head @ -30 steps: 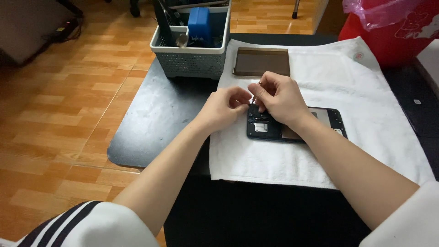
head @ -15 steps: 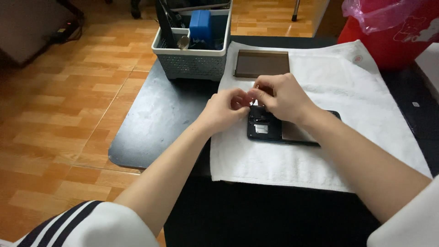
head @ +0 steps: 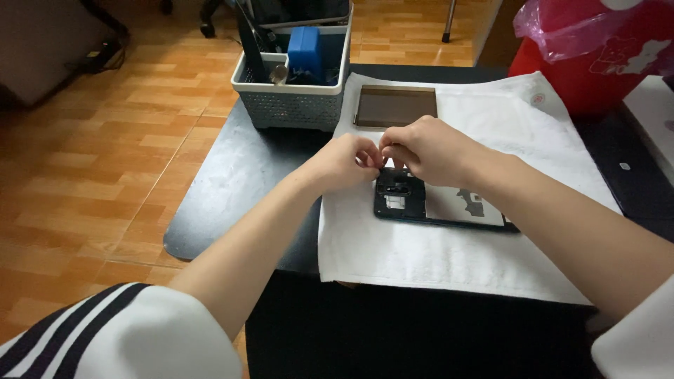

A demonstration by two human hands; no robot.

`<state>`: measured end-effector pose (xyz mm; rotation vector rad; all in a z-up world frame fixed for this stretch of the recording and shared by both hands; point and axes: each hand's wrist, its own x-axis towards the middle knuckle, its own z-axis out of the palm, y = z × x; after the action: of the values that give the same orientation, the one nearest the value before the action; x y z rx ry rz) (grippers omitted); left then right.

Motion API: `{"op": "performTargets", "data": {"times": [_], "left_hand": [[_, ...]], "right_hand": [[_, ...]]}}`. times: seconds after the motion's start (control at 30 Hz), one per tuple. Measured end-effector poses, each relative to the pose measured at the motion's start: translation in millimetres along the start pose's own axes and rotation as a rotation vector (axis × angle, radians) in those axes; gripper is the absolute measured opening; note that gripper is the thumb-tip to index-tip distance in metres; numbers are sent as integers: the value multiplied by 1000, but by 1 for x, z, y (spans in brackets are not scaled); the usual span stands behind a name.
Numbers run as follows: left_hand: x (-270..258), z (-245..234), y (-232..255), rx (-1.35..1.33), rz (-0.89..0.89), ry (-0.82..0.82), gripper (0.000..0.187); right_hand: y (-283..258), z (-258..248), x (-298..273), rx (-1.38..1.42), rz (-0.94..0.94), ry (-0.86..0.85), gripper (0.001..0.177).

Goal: Disassembling a smartphone using a precision tool to remove internal components on a workspace.

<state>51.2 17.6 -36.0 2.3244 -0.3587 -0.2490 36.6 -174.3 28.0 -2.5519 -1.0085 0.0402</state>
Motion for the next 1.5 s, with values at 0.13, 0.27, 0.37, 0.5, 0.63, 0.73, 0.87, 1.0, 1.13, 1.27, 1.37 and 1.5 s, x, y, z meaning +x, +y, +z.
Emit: {"op": "performTargets", "data": {"times": [0.13,0.27,0.37,0.5,0.63,0.73,0.87,1.0,1.13,1.27,1.37,1.5], "left_hand": [[5,-4,1,33,7,-23,21],[9,-8,11,159,-45,-64,20],[-5,-18,31,228,-67,-71,20],[-8,-22,42,318,-49,-102,21],[-11,-22,51,374,-4,-78,16],[-6,-17,50,443,8,-102,15],[4,-11,46,602,56,-133,12],[4,-10,47,714,78,-224,24],[5,-12,53,725,60,-264,26],[9,-15,57,793,52,-327,30],[11,-15,58,818,77,-355,31],[12,-21,63,772,45,-413,32]], "right_hand": [[-2,2,-2,-14,24,-18,15],[3,4,-4,-1,39,-55,20],[-2,-1,-8,35,58,-57,22],[-1,0,-13,135,68,-14,26],[16,9,-31,273,55,169,20],[28,23,-42,413,108,335,20],[33,36,-49,503,182,485,20],[34,38,-50,534,208,527,21],[34,36,-50,534,228,528,21],[32,35,-50,540,233,534,20],[31,36,-50,555,238,543,21],[31,35,-52,564,242,537,22]]}}
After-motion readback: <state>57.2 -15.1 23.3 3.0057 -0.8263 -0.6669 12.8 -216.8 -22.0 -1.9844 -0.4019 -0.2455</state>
